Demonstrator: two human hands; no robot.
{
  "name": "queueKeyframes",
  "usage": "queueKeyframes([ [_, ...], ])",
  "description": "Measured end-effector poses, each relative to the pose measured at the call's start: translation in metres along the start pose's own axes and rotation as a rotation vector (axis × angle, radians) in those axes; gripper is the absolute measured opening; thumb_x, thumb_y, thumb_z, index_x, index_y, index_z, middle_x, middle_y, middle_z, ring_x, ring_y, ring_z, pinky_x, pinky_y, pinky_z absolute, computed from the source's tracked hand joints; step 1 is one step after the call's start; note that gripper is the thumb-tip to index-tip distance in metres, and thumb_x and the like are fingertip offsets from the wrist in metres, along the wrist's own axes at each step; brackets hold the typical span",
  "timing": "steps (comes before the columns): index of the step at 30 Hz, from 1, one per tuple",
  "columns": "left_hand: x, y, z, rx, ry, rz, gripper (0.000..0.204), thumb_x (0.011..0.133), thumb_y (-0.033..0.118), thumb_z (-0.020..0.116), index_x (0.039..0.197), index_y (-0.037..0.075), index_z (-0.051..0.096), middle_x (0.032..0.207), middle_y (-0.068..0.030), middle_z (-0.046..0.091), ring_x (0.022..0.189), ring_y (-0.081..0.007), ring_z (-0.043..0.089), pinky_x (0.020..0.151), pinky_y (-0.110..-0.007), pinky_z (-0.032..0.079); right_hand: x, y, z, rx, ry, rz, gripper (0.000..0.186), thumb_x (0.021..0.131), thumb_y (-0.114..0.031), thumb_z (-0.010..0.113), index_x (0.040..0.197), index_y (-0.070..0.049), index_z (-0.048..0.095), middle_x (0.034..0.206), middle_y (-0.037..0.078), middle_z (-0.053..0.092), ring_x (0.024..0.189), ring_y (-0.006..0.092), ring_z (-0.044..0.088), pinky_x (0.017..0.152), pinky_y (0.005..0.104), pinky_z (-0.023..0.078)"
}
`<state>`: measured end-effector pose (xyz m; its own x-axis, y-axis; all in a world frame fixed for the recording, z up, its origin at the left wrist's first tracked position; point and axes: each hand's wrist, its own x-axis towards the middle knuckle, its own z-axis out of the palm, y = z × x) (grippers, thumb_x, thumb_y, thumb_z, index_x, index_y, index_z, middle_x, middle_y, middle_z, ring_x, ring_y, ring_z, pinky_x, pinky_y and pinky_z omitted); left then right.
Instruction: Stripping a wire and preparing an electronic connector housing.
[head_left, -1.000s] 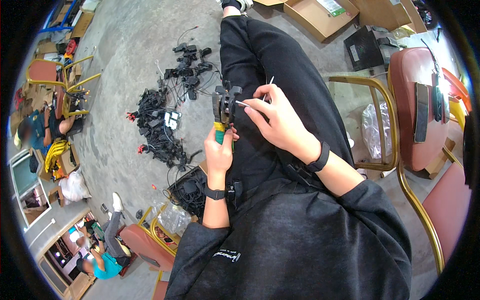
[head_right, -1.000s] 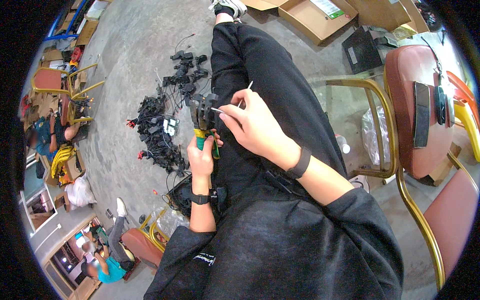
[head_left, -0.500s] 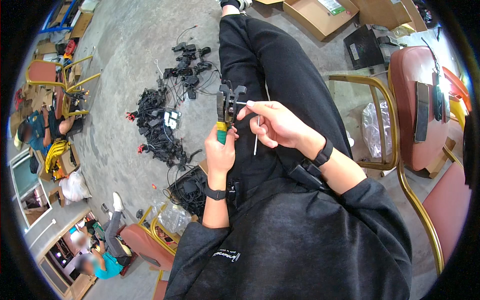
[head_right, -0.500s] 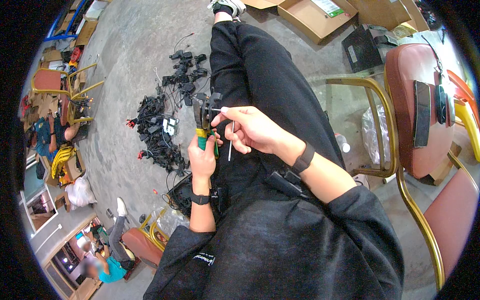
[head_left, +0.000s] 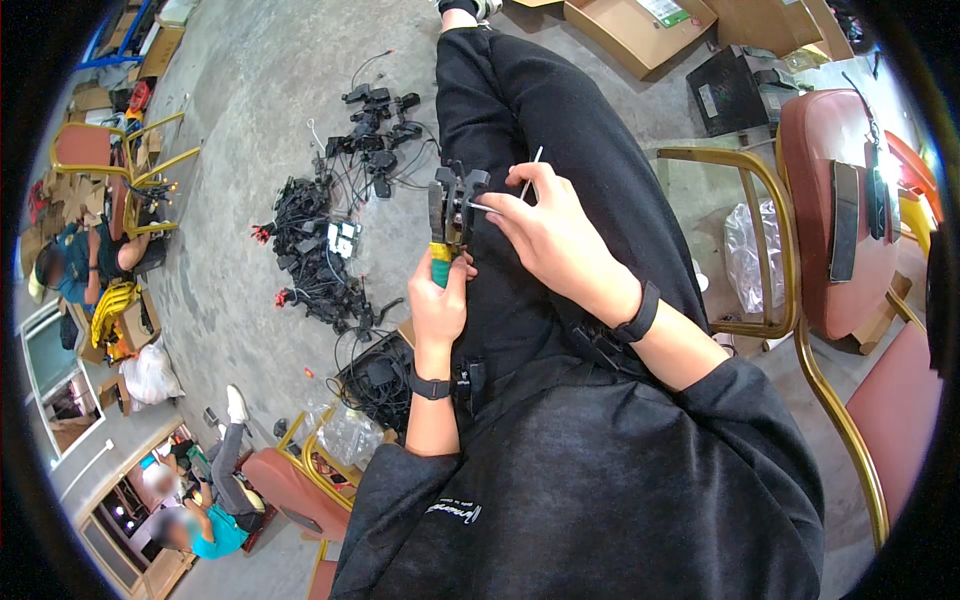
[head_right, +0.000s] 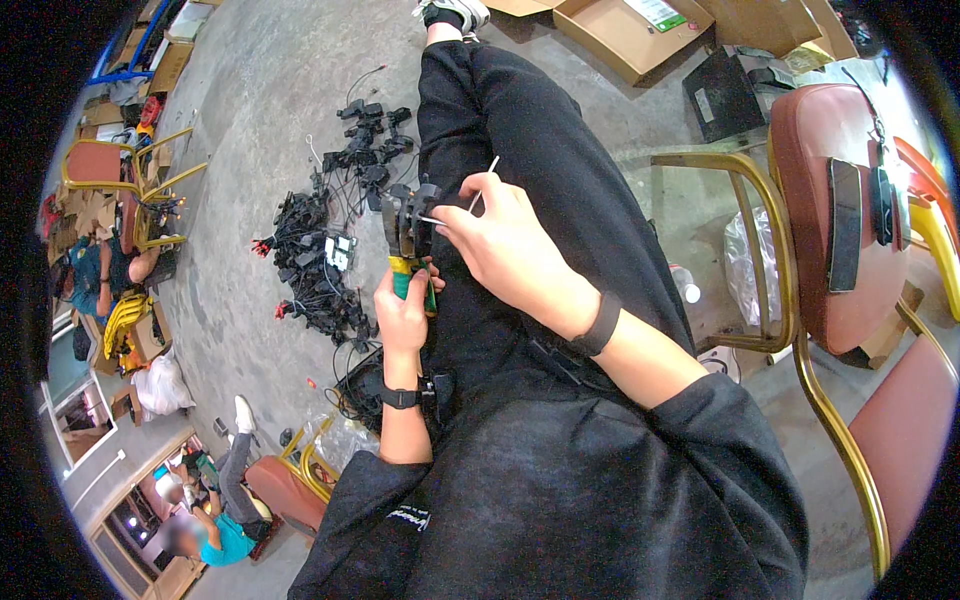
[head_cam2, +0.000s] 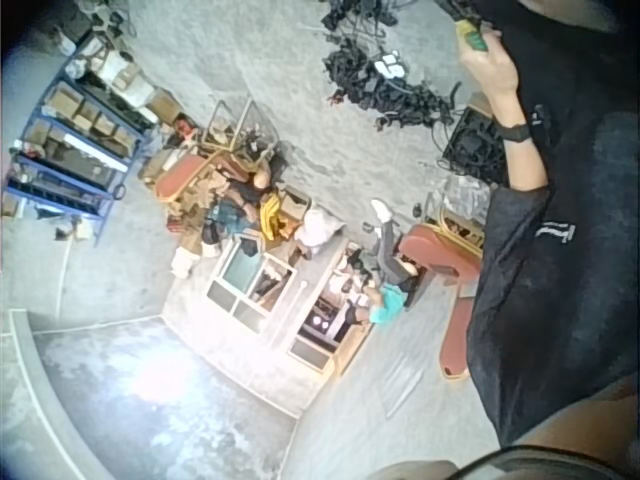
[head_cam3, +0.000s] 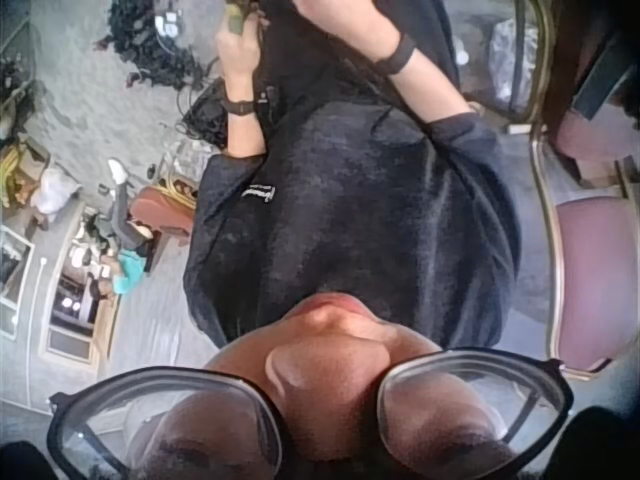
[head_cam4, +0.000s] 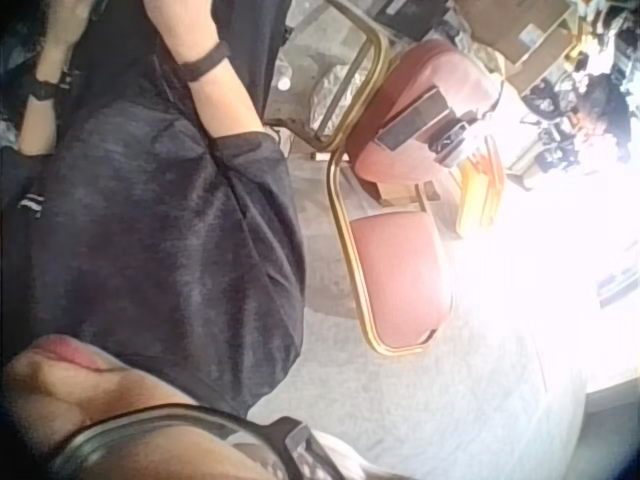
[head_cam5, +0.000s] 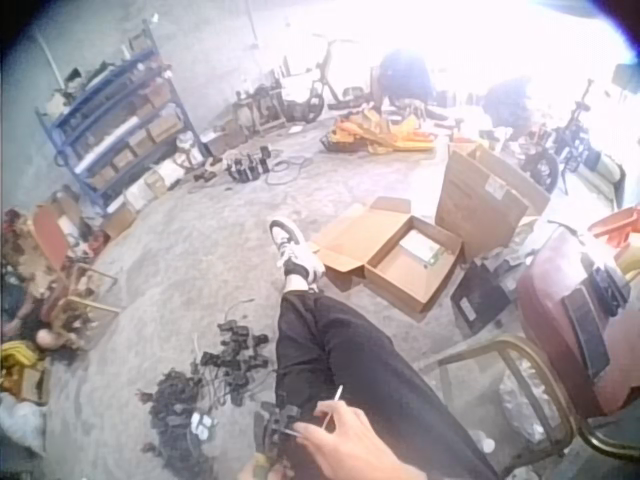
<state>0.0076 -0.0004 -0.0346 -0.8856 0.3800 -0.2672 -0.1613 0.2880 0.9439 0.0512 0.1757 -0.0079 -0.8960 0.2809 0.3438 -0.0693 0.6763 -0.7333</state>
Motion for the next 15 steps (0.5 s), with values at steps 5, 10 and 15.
queueKeyframes([
  [5, 0.0011, -0.0015, 0.0007, 0.014, 0.007, -0.004, 0.014, 0.086, 0.007, 0.052, 0.093, -0.005, 0.057, 0.078, -0.0077, 0.062, 0.068, -0.0131, 0.060, 0.063, -0.025, 0.048, -0.0068, 0.0102, 0.0052, 0.299, -0.150, 0.185, 0.017, 0.087, -0.017, 0.056, 0.096, -0.005, 0.063, 0.081, 0.013, 0.055, 0.076, 0.0251, 0.055, 0.068, 0.0342, 0.045],
  [10, -0.0001, -0.0006, 0.0001, 0.046, 0.020, 0.014, 0.013, 0.086, 0.007, 0.053, 0.092, -0.004, 0.057, 0.077, -0.0076, 0.062, 0.067, -0.0135, 0.061, 0.062, -0.026, 0.048, -0.0002, 0.0057, -0.0010, 1.068, -0.497, 0.718, 0.034, 0.097, -0.029, 0.041, 0.097, -0.002, 0.061, 0.059, 0.002, 0.052, 0.053, 0.0085, 0.052, 0.053, 0.0218, 0.041],
  [15, -0.0008, 0.0001, 0.0012, 0.094, 0.021, 0.048, 0.012, 0.086, 0.007, 0.053, 0.088, -0.004, 0.057, 0.075, -0.0077, 0.062, 0.066, -0.0139, 0.061, 0.062, -0.027, 0.048, 0.0001, 0.0065, -0.0029, 1.300, -0.524, 0.871, 0.036, 0.098, -0.030, 0.038, 0.097, -0.001, 0.059, 0.053, 0.000, 0.049, 0.036, 0.0087, 0.044, 0.037, 0.0206, 0.034],
])
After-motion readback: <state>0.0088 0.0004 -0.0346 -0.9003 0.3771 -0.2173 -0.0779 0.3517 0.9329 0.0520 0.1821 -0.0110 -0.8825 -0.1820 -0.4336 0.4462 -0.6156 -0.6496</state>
